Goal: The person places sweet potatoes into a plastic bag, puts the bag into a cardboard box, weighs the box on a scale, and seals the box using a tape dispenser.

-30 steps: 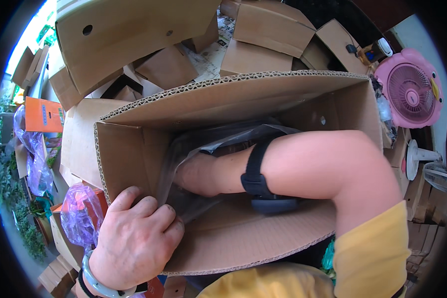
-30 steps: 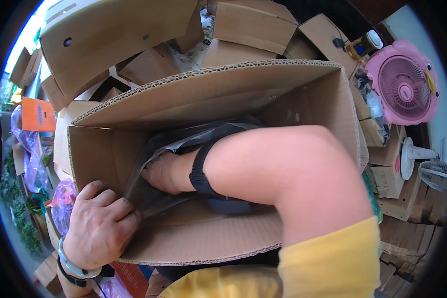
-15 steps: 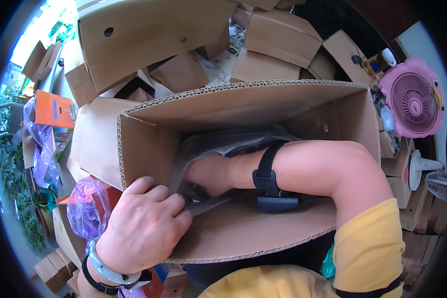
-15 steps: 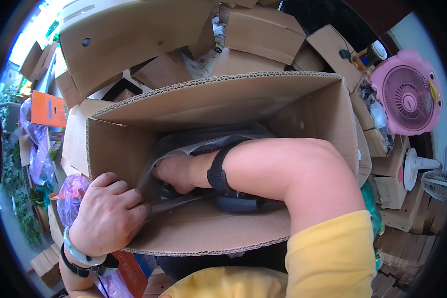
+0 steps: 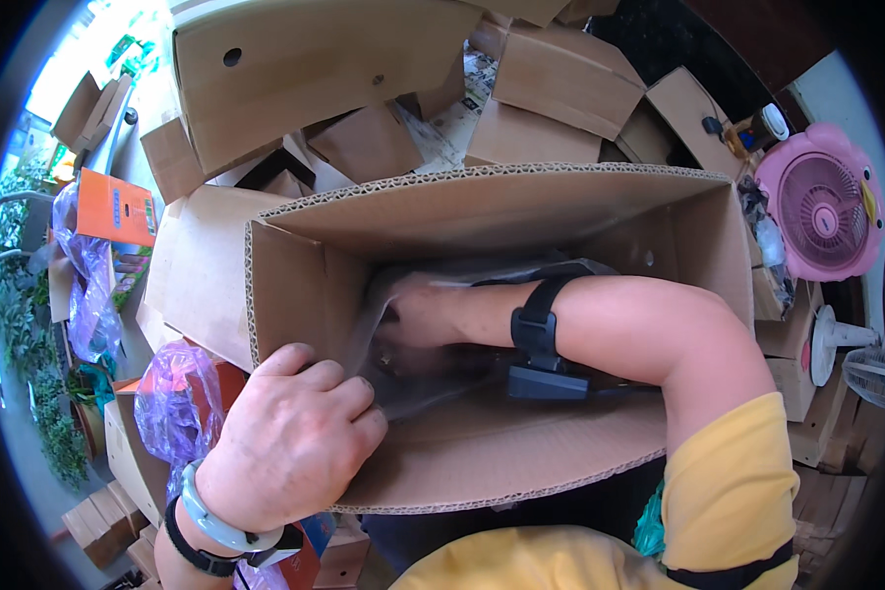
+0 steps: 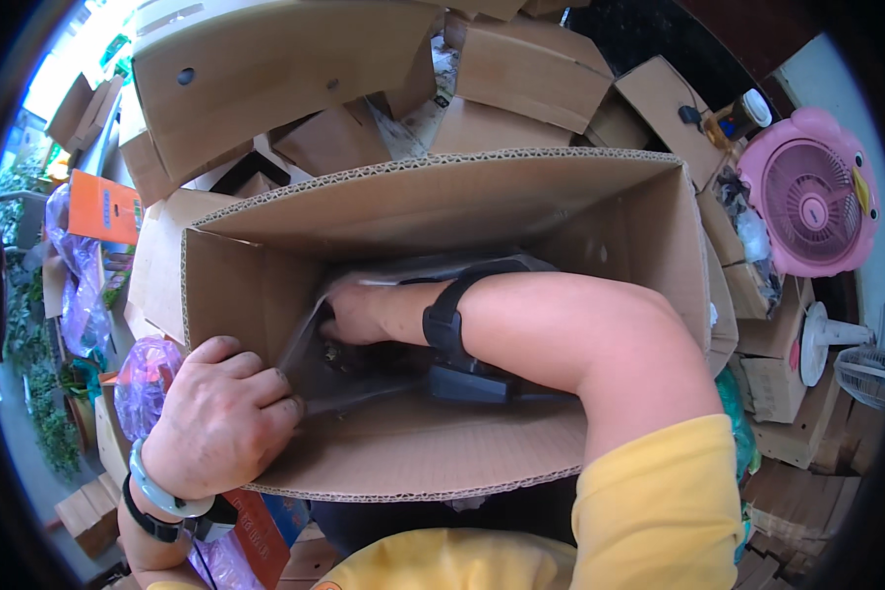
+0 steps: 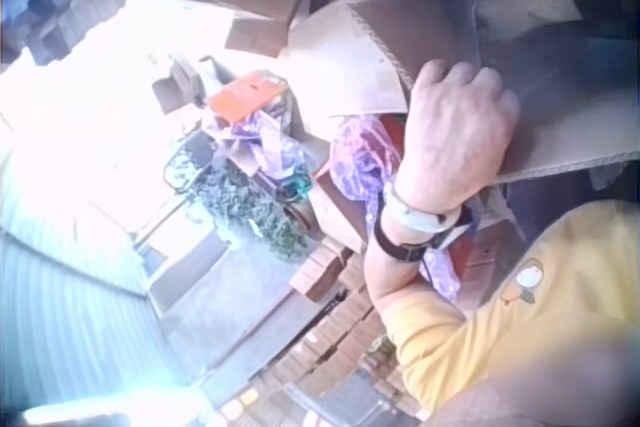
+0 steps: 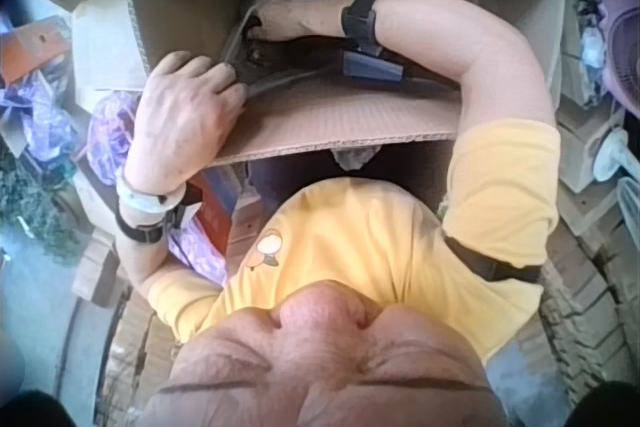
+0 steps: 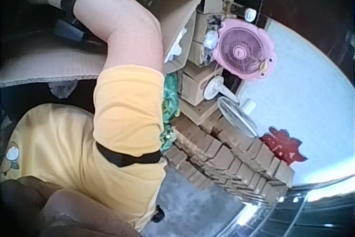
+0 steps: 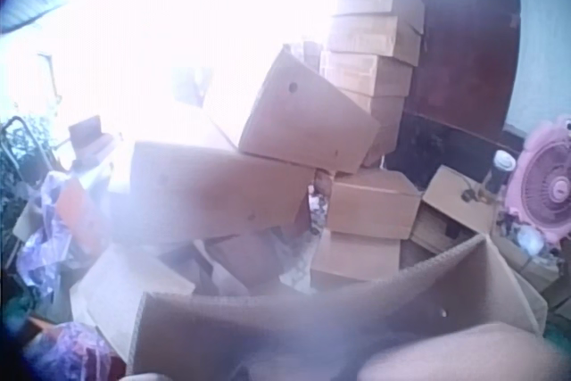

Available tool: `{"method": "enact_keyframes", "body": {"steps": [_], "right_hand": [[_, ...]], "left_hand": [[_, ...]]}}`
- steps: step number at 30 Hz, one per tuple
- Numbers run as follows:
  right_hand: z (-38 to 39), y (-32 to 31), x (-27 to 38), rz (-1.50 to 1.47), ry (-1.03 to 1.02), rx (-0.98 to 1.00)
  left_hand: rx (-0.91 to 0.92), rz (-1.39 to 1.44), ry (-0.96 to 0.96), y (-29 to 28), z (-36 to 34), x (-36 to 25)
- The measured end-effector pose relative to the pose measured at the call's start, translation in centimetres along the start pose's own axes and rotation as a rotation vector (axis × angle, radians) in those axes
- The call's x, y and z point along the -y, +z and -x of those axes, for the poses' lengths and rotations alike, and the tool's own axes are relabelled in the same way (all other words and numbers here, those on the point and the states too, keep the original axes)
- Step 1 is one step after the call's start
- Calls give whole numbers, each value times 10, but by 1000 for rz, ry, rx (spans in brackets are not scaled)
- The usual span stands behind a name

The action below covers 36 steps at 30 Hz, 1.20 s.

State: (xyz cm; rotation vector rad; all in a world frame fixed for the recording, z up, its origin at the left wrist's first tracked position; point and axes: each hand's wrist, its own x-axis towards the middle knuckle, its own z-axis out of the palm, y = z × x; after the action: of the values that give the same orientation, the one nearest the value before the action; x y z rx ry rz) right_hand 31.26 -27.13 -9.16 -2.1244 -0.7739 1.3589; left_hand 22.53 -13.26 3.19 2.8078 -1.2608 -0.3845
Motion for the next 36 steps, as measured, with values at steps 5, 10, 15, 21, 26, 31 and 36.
{"method": "enact_keyframes", "body": {"steps": [5, 10, 15, 21, 26, 31, 36], "right_hand": [[-10, 13, -21, 406, -267, -270], [-33, 26, -39, 429, -366, -421], [-30, 13, -20, 451, -291, -289], [-28, 2, -3, 790, -211, -54], [-40, 18, -24, 585, -254, -339], [-48, 12, -32, 452, -241, -309], [-42, 11, -34, 100, -158, -321]], "left_hand": [[12, 9, -10, -2, -3, -1], [60, -18, -81, -5, -5, -1], [81, -23, -125, -4, -3, -4], [86, -29, -135, -4, -2, -6], [69, -28, -137, -2, -1, -8], [69, -33, -109, 0, 1, -6], [-15, -5, -78, 1, 0, -6]]}}
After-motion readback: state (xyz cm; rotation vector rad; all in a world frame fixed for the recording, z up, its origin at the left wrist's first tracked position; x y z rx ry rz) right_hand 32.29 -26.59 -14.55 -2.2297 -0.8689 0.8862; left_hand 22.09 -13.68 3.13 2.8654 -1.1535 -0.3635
